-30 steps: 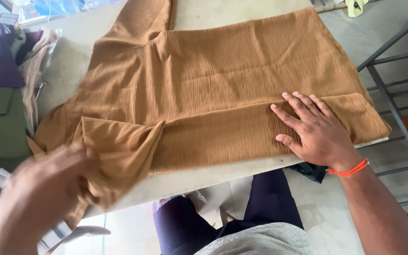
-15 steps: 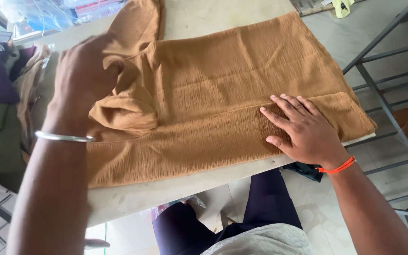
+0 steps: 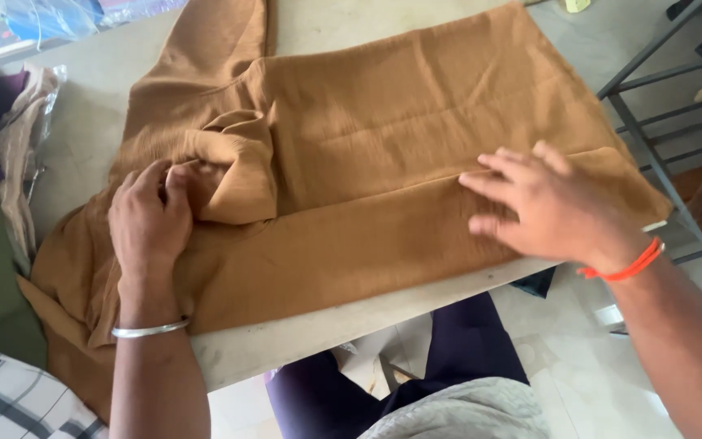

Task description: Folding a brown button-down shirt and placing it into a plastic bag.

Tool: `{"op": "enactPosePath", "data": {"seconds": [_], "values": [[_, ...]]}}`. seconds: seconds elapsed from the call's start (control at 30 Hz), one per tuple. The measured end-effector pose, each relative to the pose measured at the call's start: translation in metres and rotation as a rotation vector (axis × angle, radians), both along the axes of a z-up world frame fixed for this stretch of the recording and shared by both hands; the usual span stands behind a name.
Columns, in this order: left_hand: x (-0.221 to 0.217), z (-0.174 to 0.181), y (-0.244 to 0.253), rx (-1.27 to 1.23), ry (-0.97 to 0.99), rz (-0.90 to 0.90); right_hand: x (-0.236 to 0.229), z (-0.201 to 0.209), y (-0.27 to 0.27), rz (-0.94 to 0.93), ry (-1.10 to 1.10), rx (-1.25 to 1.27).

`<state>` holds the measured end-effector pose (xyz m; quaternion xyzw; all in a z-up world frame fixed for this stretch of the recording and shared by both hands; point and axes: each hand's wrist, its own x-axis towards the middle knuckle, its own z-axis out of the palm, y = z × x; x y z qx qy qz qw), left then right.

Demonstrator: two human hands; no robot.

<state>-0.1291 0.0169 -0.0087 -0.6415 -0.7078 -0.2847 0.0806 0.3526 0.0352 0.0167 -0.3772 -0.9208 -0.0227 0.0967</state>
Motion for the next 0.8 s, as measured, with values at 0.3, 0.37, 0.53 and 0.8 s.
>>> {"op": "enactPosePath", "data": {"seconds": [0.3, 0.37, 0.53, 0.8], "values": [[-0.008, -0.004, 0.002, -0.021, -0.146, -0.053, -0.191, 0.013, 0.073, -0.172, 0.698, -0.564], [-0.009, -0.002, 0.004, -0.017, -0.177, -0.052, -0.217, -0.006, 0.074, -0.16, 0.711, -0.543], [-0.008, 0.005, 0.005, -0.033, -0.324, -0.058, -0.237, -0.02, 0.068, 0.045, 0.785, -0.415], [-0.024, -0.004, 0.011, 0.016, -0.556, -0.179, -0.21, -0.029, 0.079, 0.048, 0.967, -0.711]]}}
